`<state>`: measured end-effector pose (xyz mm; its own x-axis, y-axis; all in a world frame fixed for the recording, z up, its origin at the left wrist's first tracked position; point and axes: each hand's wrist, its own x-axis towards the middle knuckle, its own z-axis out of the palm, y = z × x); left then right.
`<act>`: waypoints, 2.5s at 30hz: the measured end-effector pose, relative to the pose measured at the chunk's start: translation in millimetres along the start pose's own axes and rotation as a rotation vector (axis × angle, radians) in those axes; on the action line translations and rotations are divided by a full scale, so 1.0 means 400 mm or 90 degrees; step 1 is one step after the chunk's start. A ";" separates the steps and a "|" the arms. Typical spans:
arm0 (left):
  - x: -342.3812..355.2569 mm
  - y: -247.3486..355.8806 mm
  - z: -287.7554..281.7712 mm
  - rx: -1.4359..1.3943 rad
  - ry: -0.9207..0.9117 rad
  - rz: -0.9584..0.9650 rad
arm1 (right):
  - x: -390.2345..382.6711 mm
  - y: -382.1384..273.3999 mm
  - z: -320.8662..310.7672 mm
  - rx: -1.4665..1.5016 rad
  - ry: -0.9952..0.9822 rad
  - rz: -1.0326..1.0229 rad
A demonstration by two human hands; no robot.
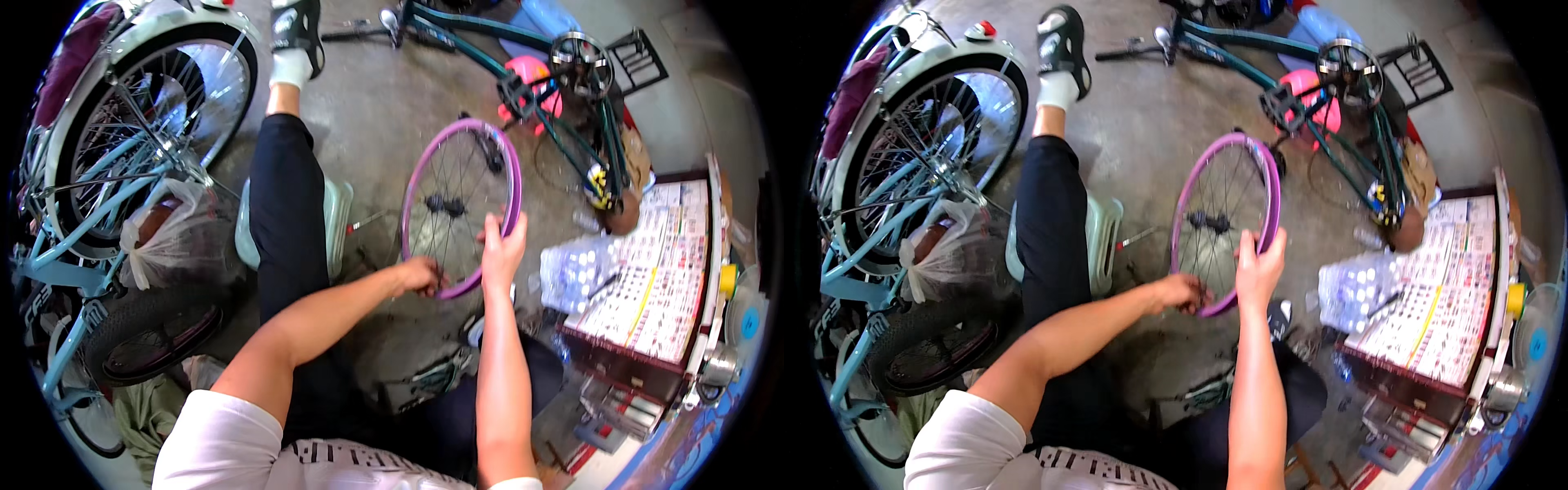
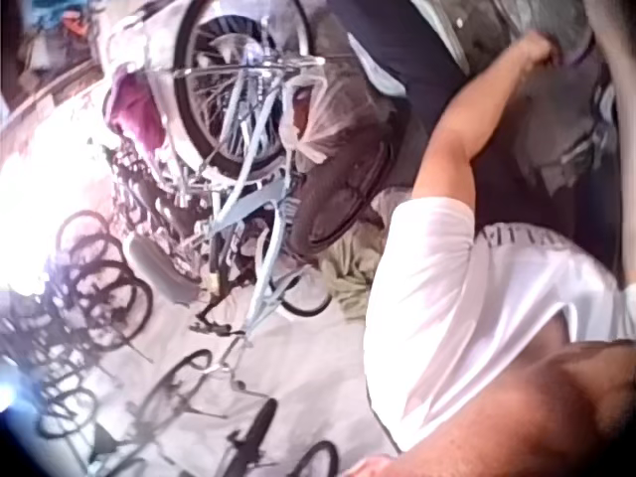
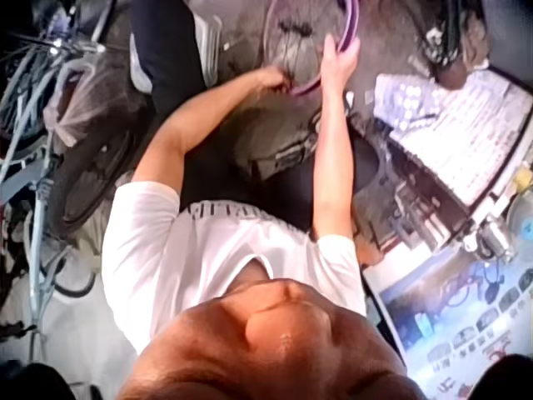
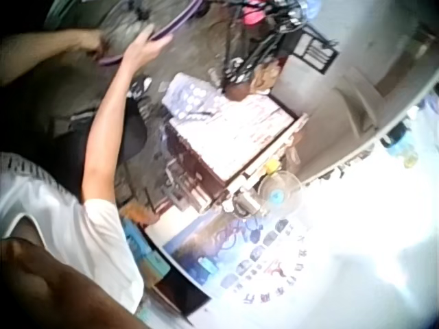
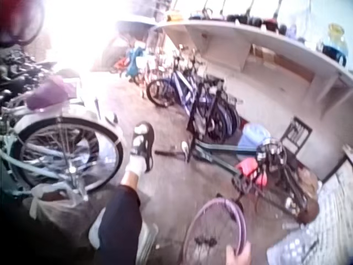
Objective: The person inserts spoke nipples into a purple bicycle rim by hand while sitting on the floor. They handle the small metal pieces one at a time, fitting them into the holes along the interior of the rim.
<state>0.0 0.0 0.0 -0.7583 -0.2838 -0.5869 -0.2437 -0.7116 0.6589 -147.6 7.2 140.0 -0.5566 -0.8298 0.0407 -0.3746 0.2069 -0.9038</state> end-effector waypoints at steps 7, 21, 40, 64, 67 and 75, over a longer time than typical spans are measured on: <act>0.007 -0.039 0.017 0.213 0.203 0.046 | -0.006 -0.019 -0.008 0.043 0.002 0.029; -0.002 0.020 -0.023 0.290 0.433 0.125 | -0.017 -0.008 -0.015 0.045 0.017 0.042; -0.099 0.472 0.136 0.724 0.565 0.525 | -0.083 -0.001 0.020 -0.028 -0.104 -0.211; -0.099 0.495 0.104 0.808 0.438 0.497 | -0.172 0.805 -0.205 -0.431 -0.065 0.240; -0.083 0.502 0.114 0.811 0.422 0.501 | -0.169 0.844 -0.187 -0.431 -0.051 0.250; -0.096 0.497 0.094 0.816 0.446 0.498 | -0.137 0.906 -0.189 -0.418 -0.075 0.281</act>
<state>-42.1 -106.4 171.2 -0.6139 -0.7633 0.2013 -0.5359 0.5903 0.6036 -309.0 166.7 -157.7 -0.6869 -0.6420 -0.3405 -0.5186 0.7613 -0.3892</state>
